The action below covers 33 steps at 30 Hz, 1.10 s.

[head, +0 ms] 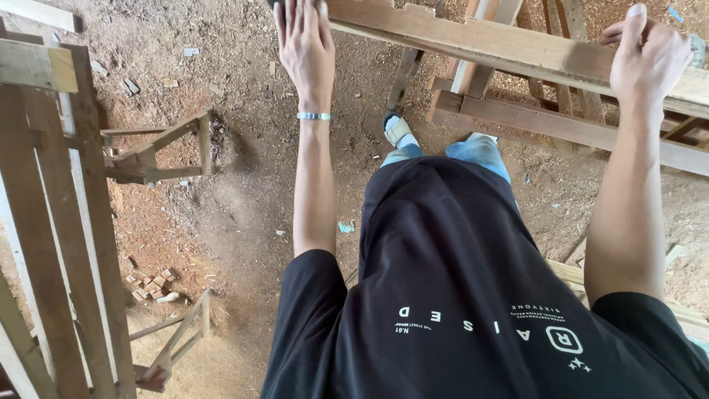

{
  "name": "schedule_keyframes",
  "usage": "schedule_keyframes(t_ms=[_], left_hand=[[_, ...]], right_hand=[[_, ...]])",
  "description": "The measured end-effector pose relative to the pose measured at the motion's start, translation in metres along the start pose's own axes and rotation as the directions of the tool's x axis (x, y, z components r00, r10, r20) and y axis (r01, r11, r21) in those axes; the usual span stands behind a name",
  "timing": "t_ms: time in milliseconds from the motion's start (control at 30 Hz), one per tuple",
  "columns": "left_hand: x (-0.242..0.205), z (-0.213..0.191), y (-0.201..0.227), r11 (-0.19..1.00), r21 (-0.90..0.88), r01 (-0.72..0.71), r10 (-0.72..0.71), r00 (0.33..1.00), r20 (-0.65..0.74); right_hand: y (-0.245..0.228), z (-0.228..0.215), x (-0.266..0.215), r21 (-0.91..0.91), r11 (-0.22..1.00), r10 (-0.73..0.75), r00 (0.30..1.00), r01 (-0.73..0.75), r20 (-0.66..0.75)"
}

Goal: The person sands the surface and edges of a wooden beam using sandpaper, then scrapes the wood with a putty knife.

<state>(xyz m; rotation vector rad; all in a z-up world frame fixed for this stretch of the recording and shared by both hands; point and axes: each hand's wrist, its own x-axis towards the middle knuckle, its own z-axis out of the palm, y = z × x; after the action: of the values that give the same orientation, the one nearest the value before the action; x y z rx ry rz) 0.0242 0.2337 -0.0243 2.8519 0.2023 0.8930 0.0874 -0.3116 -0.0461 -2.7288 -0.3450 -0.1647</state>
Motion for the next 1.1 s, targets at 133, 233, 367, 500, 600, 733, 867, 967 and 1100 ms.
schedule_keyframes(t_ms=[133,233,367,500,600,733,867,967,1100], left_hand=[[-0.003,0.018,0.05,0.952,-0.162,0.258,-0.196,0.925,0.325],[-0.019,0.015,0.125,0.952,-0.301,-0.058,0.132,0.963,0.235],[-0.026,0.001,0.099,0.871,-0.295,-0.392,0.416,0.909,0.021],[-0.011,0.002,0.002,0.936,-0.205,0.286,-0.166,0.873,0.459],[0.001,0.011,-0.029,1.0,0.005,0.011,-0.011,1.0,0.001],[-0.017,0.019,0.055,0.959,-0.219,0.178,-0.107,0.948,0.301],[-0.037,0.003,0.103,0.901,-0.362,-0.241,0.296,0.949,0.107],[-0.033,-0.002,0.064,0.909,-0.329,-0.256,0.308,0.944,0.119],[-0.005,0.001,-0.014,0.999,-0.003,0.033,-0.031,0.977,0.213]], right_hand=[[-0.005,-0.002,0.009,0.014,0.999,-0.032,0.999,0.033,-0.019],[-0.005,-0.005,0.006,-0.035,0.993,0.119,0.991,-0.117,0.067],[0.006,0.002,0.004,0.032,0.999,0.034,0.999,-0.034,0.021],[0.009,0.005,0.001,0.063,0.998,-0.006,1.0,0.006,0.008],[0.005,0.002,0.002,0.036,0.997,0.068,0.997,-0.07,0.043],[-0.003,-0.002,0.003,0.0,0.999,0.046,0.998,-0.046,0.035],[-0.007,-0.005,0.002,-0.009,0.997,0.075,0.996,-0.075,0.057],[-0.009,-0.007,0.001,0.025,0.999,-0.032,0.999,0.033,-0.011],[-0.012,-0.005,0.004,0.095,0.983,0.15,0.987,-0.155,0.057]])
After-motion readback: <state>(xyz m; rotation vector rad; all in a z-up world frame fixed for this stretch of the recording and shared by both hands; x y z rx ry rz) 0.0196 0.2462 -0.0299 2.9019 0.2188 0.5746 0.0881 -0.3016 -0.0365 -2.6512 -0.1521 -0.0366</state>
